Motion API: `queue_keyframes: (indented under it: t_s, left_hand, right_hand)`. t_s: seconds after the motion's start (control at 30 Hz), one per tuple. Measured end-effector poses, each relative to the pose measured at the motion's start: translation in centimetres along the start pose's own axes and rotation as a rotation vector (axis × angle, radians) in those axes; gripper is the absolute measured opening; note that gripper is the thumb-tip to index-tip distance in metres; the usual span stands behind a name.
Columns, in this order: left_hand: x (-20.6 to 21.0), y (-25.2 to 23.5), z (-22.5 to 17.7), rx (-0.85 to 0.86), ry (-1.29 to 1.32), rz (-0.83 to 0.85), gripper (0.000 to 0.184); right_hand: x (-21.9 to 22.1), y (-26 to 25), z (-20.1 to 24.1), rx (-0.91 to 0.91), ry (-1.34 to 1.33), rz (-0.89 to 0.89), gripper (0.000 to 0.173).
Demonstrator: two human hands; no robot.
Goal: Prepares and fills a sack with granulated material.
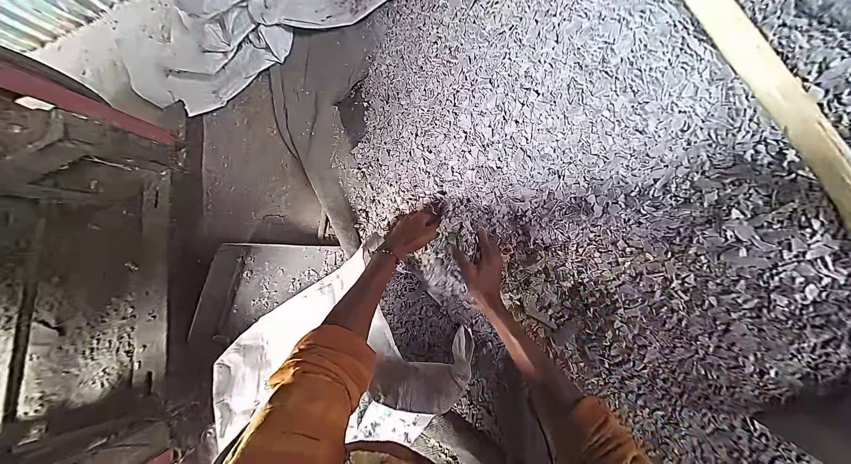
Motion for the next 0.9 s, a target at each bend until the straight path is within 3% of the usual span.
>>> queue_keyframes:
  t_s: [0.07,0.17,0.3,0.4,0.47,0.53,0.6,0.67,0.73,0.8,0.9]
  left_hand:
    - [-0.5,1.1,1.3,-0.008,0.015,0.100,0.038]
    - [-1.3,4.4,2.8,-0.173,-0.061,0.290,0.047]
    - [-0.2,10.1,6.0,-0.159,-0.264,0.595,0.033]
    - [0.7,14.3,6.9,-0.357,-0.637,0.672,0.064]
    - [1.3,16.1,5.6,-0.439,-0.799,0.728,0.067]
    - [2.2,17.6,4.7,-0.404,-0.869,0.792,0.069]
    - [3.0,19.2,3.3,-0.409,-0.853,0.854,0.073]
    - [3.3,19.8,2.4,-0.385,-0.887,0.927,0.076]
    - [2.3,19.2,1.9,-0.310,-0.886,0.975,0.078]
    - [0.5,18.0,1.7,-0.257,-0.765,0.934,0.075]
    - [-1.7,15.4,1.7,-0.200,-0.478,0.817,0.062]
  right_hand:
    - [1.4,2.0,0.2,0.017,-0.046,0.054,0.071]
    - [3.6,5.9,0.4,-0.039,-0.139,0.116,0.070]
    - [6.7,10.2,0.8,-0.160,-0.133,0.495,0.076]
    - [8.5,11.7,1.0,-0.397,0.052,0.787,0.082]
    - [9.3,13.0,0.8,-0.586,0.147,0.874,0.085]
    - [9.5,14.5,0.8,-0.683,0.170,0.993,0.090]
    - [9.6,15.5,1.2,-0.747,0.138,1.094,0.081]
    - [9.5,15.3,1.5,-0.777,0.081,1.143,0.062]
    - [8.0,13.8,1.5,-0.743,0.044,1.035,0.049]
    - [4.9,11.5,1.4,-0.569,0.082,0.824,0.043]
    - [-0.1,8.2,-0.3,-0.335,0.125,0.243,0.031]
Point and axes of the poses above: each hand's wrist, its own y-axis away from the middle knuckle, its own x-axis out of the palm, z = x × y, the point moved 3 cm from there along -y, towards the middle knuckle, and after that the axes turned 9 degrees about y, right-handed, at the moved point
